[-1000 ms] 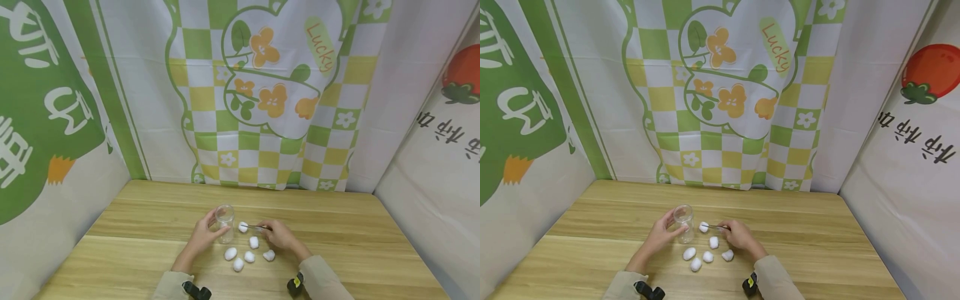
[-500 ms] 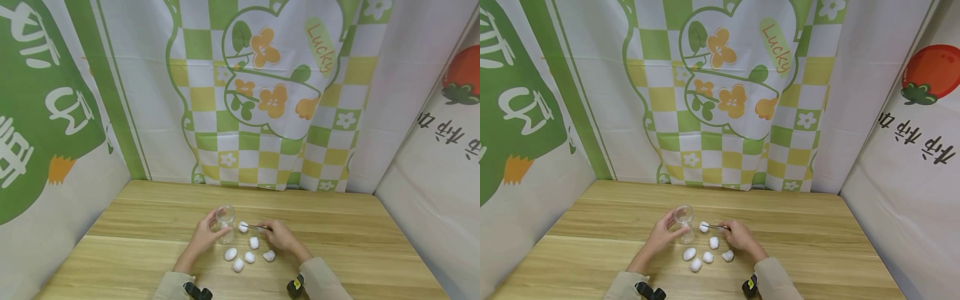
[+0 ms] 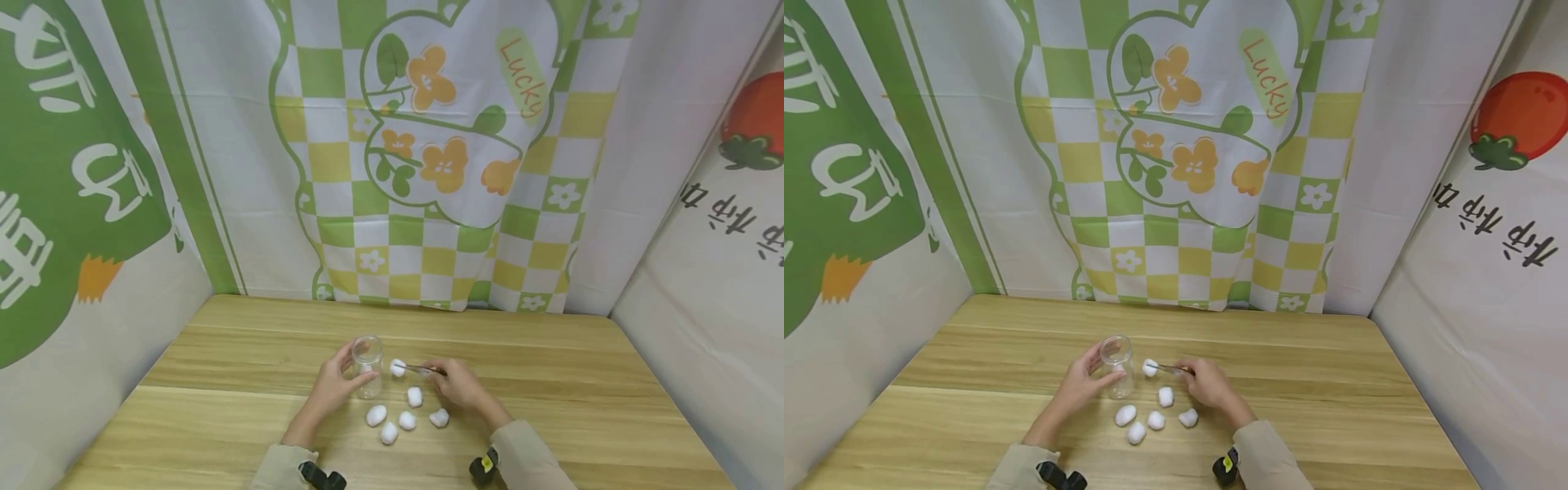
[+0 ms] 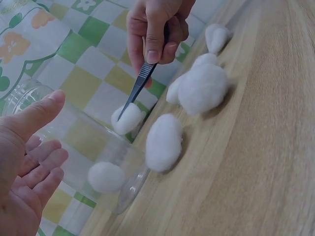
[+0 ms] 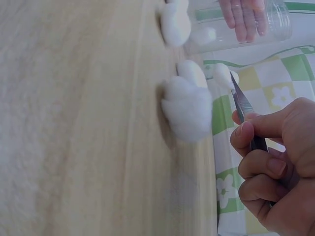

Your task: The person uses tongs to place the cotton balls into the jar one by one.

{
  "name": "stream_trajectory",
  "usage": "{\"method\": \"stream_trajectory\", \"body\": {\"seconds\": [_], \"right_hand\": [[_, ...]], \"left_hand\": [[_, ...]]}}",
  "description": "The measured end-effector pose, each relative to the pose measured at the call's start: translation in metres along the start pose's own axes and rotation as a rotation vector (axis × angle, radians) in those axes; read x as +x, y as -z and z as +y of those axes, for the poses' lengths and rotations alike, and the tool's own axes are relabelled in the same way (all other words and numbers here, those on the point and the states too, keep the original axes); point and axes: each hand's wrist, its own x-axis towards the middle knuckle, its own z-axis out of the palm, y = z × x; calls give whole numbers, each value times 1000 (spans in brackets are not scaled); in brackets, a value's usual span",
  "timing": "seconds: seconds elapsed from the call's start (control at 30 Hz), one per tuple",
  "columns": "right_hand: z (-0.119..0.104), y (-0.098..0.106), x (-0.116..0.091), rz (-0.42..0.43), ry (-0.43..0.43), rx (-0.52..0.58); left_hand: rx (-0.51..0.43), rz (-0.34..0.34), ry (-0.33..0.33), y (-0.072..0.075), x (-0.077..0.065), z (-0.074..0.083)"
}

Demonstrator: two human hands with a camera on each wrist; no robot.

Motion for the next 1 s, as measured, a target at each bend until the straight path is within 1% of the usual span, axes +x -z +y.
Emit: {"method": "stream_trajectory", "body": {"seconds": [0.27, 0.43, 0.57, 0.6, 0.83, 0.9, 1.0], "right_hand": [[-5, 6, -2, -6, -23, 24], [-7, 8, -2, 11, 0, 10], [-7, 11, -2, 14, 5, 33], [-7, 12, -2, 14, 3, 39], [-10, 17, -2, 27, 35, 26], [-11, 18, -3, 28, 37, 32], [-13, 19, -4, 23, 37, 40]], "left_hand": [[17, -4, -1, 0, 0, -3], [10, -3, 4, 0, 1, -2], [12, -1, 6, 0, 1, -2], [23, 0, -3, 0, 1, -2], [28, 10, 5, -1, 2, -3], [32, 11, -4, -1, 2, -3], [26, 8, 1, -1, 2, -3]]}}
